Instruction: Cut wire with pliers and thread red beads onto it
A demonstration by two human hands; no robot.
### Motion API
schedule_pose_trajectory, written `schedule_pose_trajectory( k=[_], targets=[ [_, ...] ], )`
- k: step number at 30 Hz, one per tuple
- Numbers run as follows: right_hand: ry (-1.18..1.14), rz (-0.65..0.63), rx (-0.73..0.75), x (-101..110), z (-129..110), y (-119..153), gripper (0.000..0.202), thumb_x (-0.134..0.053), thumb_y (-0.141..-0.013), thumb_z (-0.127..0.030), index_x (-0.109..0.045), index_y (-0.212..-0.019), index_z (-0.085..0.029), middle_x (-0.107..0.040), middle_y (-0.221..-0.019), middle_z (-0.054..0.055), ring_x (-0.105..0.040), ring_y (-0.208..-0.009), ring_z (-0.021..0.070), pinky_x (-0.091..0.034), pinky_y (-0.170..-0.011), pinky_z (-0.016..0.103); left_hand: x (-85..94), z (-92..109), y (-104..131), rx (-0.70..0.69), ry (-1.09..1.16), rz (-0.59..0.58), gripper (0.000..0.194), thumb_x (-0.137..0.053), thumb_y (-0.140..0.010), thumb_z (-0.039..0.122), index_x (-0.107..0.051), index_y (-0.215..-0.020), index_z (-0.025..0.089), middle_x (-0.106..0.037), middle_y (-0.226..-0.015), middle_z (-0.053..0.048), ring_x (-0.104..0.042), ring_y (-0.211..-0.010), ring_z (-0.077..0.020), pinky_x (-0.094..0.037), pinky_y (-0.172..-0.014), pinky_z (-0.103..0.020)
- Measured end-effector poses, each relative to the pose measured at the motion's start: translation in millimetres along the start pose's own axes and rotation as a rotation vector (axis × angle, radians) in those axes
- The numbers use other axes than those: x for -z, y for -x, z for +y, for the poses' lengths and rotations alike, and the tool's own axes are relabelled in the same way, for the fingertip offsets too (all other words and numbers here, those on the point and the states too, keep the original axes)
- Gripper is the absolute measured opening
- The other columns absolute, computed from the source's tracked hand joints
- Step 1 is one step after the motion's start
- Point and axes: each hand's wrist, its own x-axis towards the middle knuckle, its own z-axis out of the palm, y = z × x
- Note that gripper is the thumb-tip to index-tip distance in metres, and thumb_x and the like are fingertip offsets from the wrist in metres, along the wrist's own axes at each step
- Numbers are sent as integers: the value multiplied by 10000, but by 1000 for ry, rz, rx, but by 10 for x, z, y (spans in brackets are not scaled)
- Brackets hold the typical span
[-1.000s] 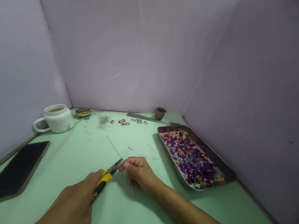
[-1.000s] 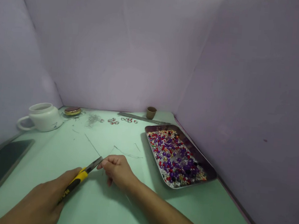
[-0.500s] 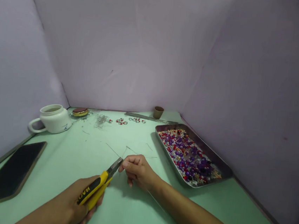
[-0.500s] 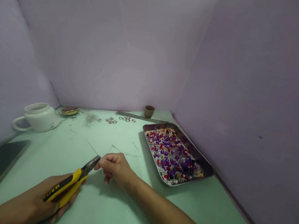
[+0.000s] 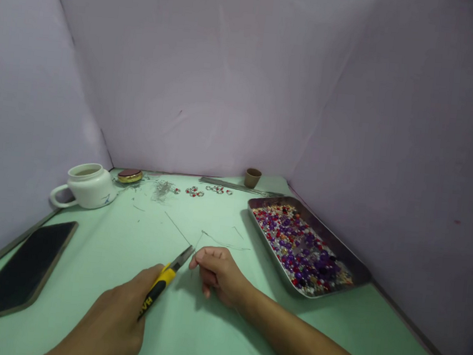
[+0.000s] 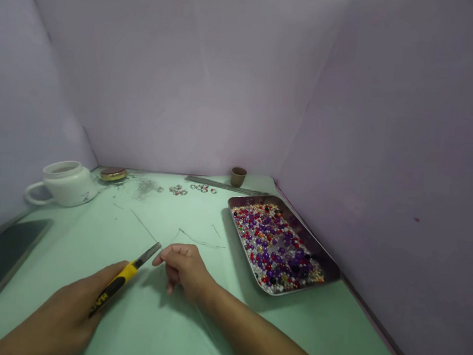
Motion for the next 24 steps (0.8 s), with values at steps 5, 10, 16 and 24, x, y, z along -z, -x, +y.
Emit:
schedule_pose_trajectory(
  k=[5, 10, 16, 24],
  targets=[
    [-74, -45, -3, 13, -6, -15, 227, -499, -716, -308, -608, -669, -115, -261, -314, -98, -174, -288, 40, -354, -274, 176, -13, -34, -47, -5, 87, 46, 479, -394, -668, 118, -488, -1121, 244, -659, -933, -46, -605, -835, -226, -437, -704, -261],
    [-74, -110, -56, 25, -10, -19, 234, -482, -718, -291, -614, -699, -99, -258, -319, -98, -172, -280, 41, -372, -278, 183, -42, -55, -50, -36, 87, 80, 465, -401, -655, 137, -515, -1091, 252, -662, -931, -37, -607, -835, -229, -438, -703, -262],
    [-80, -156, -43, 40, -5, -19, 225, -460, -697, -279, -598, -660, -105, -256, -333, -92, -173, -286, 40, -375, -276, 180, -44, -42, -54, -22, 89, 91, 454, -402, -651, 134, -532, -1070, 250, -673, -876, -32, -619, -806, -227, -441, -682, -258],
    [53, -81, -83, 11, -88, -15, 162, -460, -653, -252, -563, -623, -131, -321, -345, -84, -258, -269, 50, -376, -287, 203, 15, -34, -30, 8, 95, 79, 487, -402, -657, 146, -503, -1119, 261, -661, -986, -30, -604, -881, -237, -438, -728, -261]
  ],
)
